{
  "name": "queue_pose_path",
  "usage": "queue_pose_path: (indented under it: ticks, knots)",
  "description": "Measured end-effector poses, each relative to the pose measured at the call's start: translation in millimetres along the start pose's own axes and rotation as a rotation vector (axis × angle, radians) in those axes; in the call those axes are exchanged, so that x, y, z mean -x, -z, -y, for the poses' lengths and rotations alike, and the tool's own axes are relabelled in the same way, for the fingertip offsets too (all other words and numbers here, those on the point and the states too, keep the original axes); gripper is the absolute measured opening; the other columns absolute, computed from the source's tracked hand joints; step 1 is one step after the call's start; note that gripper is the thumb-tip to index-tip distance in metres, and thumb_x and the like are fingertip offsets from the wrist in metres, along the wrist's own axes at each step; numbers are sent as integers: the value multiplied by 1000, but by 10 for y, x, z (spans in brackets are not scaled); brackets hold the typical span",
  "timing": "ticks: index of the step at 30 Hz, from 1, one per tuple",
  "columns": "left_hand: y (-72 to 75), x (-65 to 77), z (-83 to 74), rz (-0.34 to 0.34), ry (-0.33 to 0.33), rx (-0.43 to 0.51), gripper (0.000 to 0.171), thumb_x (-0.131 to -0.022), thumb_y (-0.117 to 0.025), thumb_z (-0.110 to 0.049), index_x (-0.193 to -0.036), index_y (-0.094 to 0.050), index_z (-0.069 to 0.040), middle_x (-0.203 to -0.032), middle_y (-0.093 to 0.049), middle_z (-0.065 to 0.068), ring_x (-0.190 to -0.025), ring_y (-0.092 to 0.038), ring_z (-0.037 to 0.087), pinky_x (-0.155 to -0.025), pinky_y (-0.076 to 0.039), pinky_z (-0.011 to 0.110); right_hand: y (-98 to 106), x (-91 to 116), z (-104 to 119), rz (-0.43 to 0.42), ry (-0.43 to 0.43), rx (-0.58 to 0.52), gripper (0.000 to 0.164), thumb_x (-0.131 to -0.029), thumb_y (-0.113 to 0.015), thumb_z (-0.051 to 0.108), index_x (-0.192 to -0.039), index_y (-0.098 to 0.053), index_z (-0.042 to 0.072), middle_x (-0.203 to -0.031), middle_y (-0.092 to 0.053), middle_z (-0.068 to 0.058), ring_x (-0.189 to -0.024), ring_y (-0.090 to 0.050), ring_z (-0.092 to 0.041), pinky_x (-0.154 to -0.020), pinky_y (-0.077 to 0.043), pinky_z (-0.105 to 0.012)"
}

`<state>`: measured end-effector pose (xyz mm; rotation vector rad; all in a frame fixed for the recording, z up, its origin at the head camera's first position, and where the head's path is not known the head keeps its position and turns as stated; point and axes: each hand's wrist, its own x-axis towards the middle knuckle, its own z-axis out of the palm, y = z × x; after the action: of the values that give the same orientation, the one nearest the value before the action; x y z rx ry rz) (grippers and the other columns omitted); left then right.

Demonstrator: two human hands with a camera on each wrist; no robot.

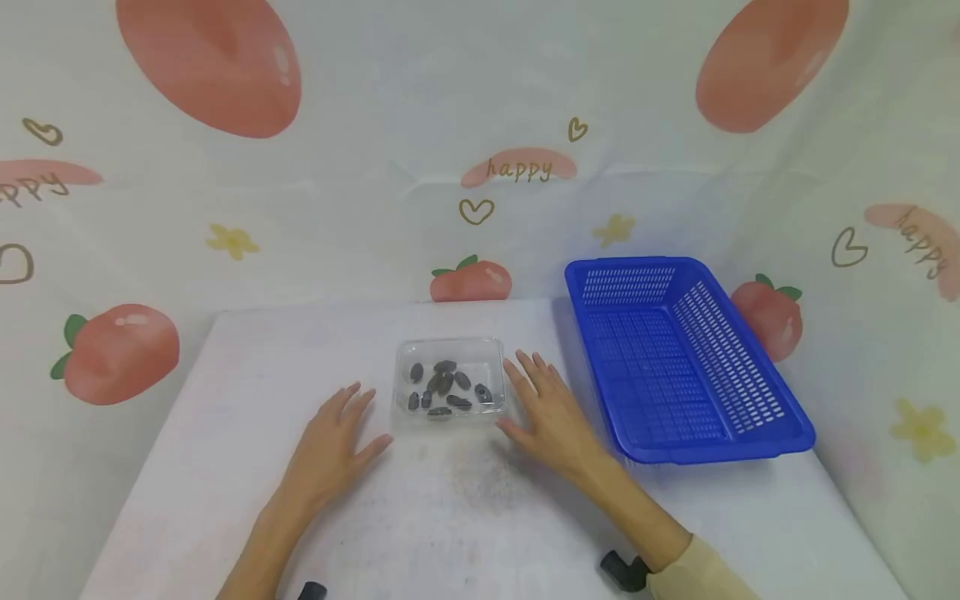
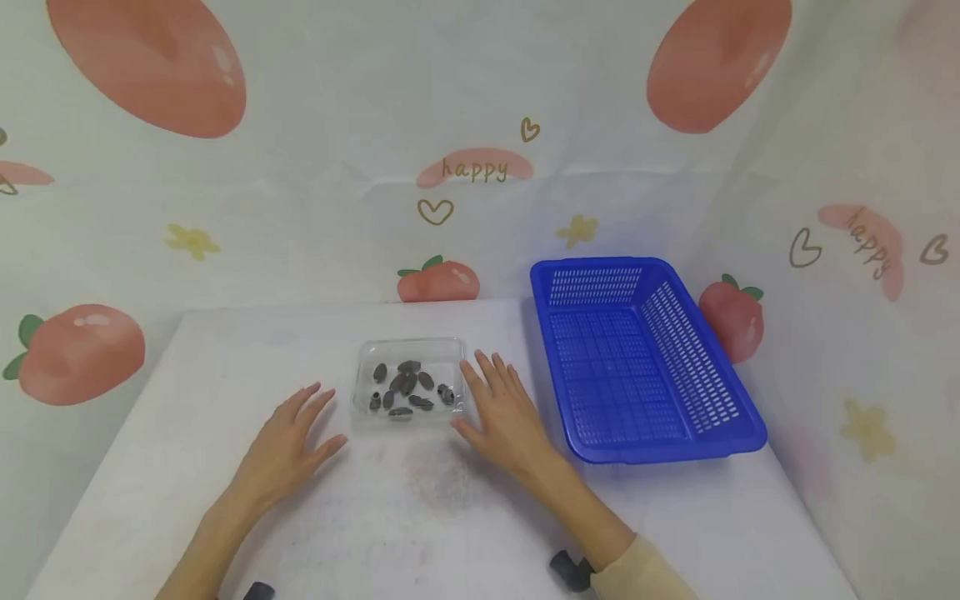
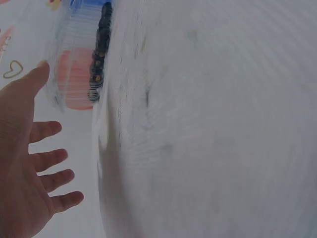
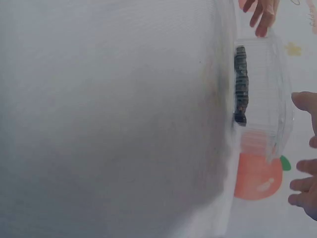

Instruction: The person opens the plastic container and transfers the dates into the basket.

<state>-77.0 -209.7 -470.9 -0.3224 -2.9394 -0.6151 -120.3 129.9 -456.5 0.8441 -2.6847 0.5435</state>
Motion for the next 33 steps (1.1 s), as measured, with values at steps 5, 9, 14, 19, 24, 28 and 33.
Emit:
queue_pose_path:
  ticks: [5, 9, 14, 19, 24, 28, 33]
  knots:
    - [-21, -46, -29, 8, 44, 158, 63, -89, -74, -35, -142, -51, -9, -152, -38, 18, -137, -38, 42, -108, -35, 62, -18, -48, 17, -46, 89, -5, 76, -87, -74, 33, -150, -41, 5, -152, -39, -21, -141, -34, -40, -118, -25, -50]
    - [-39, -90, -38, 9, 47, 277, 52, -89, -75, -26, -135, -58, -9, -145, -48, 15, -128, -50, 37, -101, -47, 55, -37, -109, 47, -75, 132, -8, 75, -88, -74, 33, -149, -42, 5, -149, -44, -20, -140, -38, -38, -118, -27, -48]
    - [-52, -138, -28, 60, 127, 415, 41, -92, -72, -18, -131, -62, -13, -123, -66, 8, -106, -66, 26, -88, -57, 43, -45, -219, 105, -105, 171, -45, 75, -86, -76, 29, -148, -43, 6, -146, -48, -18, -136, -43, -38, -116, -33, -47]
    - [-59, -193, -23, 116, 210, 515, 35, -96, -67, -20, -129, -64, -12, -118, -69, 9, -101, -69, 25, -86, -58, 40, -61, -319, 178, -97, 182, -90, 73, -85, -77, 26, -148, -44, 7, -144, -50, -15, -134, -46, -33, -111, -40, -44]
    - [-63, -222, -28, 179, 277, 630, 33, -98, -64, -24, -126, -64, -6, -105, -71, 9, -87, -68, 18, -76, -57, 29, -94, -410, 276, -108, 219, -133, 65, -87, -76, 25, -143, -50, 7, -139, -54, -11, -130, -50, -27, -110, -41, -42]
    - [-66, -202, -7, 243, 337, 801, 31, -100, -60, -18, -125, -61, 1, -99, -70, 12, -81, -65, 20, -70, -56, 27, -126, -451, 352, -127, 210, -150, 59, -87, -76, 25, -139, -54, 8, -134, -59, -8, -124, -54, -24, -105, -44, -42]
    - [-53, -205, -13, 282, 389, 947, 33, -100, -59, -18, -125, -60, 4, -106, -68, 17, -84, -64, 21, -71, -58, 30, -173, -536, 418, -131, 177, -180, 52, -86, -77, 23, -133, -60, 10, -127, -63, -3, -114, -57, -20, -96, -48, -35]
